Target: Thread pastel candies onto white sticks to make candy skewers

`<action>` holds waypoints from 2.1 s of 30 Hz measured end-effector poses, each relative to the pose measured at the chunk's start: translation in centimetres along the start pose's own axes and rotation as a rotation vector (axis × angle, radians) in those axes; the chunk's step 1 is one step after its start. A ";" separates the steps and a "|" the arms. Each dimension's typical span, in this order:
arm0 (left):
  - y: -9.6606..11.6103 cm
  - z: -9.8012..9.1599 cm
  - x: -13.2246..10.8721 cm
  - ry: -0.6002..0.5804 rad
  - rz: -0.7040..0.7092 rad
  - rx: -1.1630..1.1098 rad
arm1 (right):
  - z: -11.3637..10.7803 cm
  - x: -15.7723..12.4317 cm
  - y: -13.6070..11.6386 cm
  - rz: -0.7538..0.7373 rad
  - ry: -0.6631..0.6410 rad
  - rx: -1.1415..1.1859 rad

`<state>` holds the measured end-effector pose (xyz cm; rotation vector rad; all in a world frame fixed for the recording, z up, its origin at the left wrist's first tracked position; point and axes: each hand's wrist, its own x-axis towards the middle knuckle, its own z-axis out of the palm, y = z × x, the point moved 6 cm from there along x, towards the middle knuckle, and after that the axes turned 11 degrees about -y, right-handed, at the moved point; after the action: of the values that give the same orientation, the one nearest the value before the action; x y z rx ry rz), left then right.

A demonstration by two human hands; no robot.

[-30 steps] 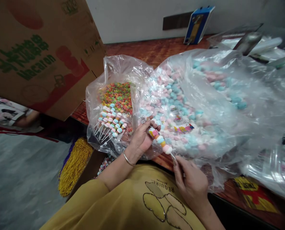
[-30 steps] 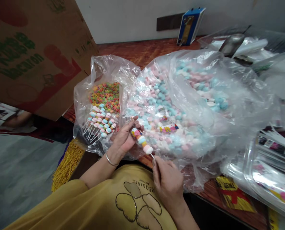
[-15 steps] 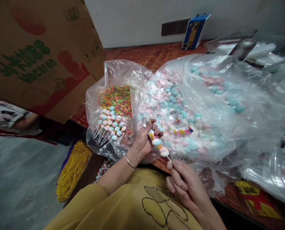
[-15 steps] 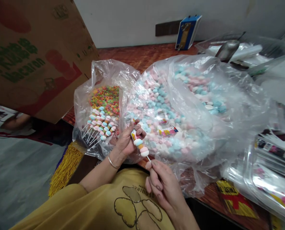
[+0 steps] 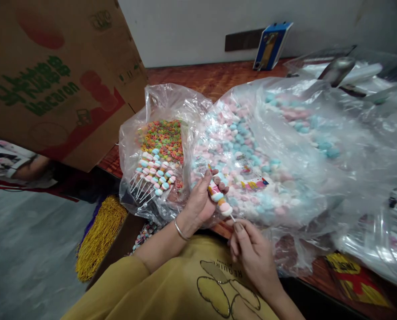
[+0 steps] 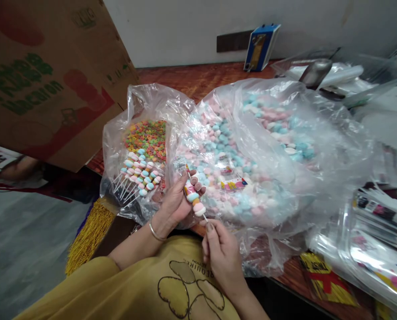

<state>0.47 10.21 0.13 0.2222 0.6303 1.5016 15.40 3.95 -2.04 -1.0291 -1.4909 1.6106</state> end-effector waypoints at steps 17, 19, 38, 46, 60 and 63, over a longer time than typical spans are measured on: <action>-1.2 0.3 -0.8 0.094 0.005 -0.057 | -0.8 -0.8 -3.1 -0.501 0.267 -0.984; -1.3 0.6 -0.9 0.043 -0.002 -0.059 | -1.4 -0.5 -2.9 -0.359 0.223 -0.746; -3.1 1.3 -1.8 -0.023 -0.017 0.028 | 0.7 0.3 -3.5 -0.647 0.258 -1.133; -0.2 0.5 0.8 -0.097 -0.019 -0.017 | -0.6 0.1 -3.4 -0.579 0.268 -0.992; -0.8 2.1 0.8 0.023 0.041 -0.020 | -1.6 0.9 -0.8 -0.062 0.101 -0.132; -1.2 1.9 0.6 -0.048 -0.007 -0.036 | -0.2 0.8 0.9 0.269 -0.062 0.449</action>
<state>2.46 11.18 0.92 0.2274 0.5642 1.4950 15.25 4.65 -2.99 -0.9521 -0.9842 2.0627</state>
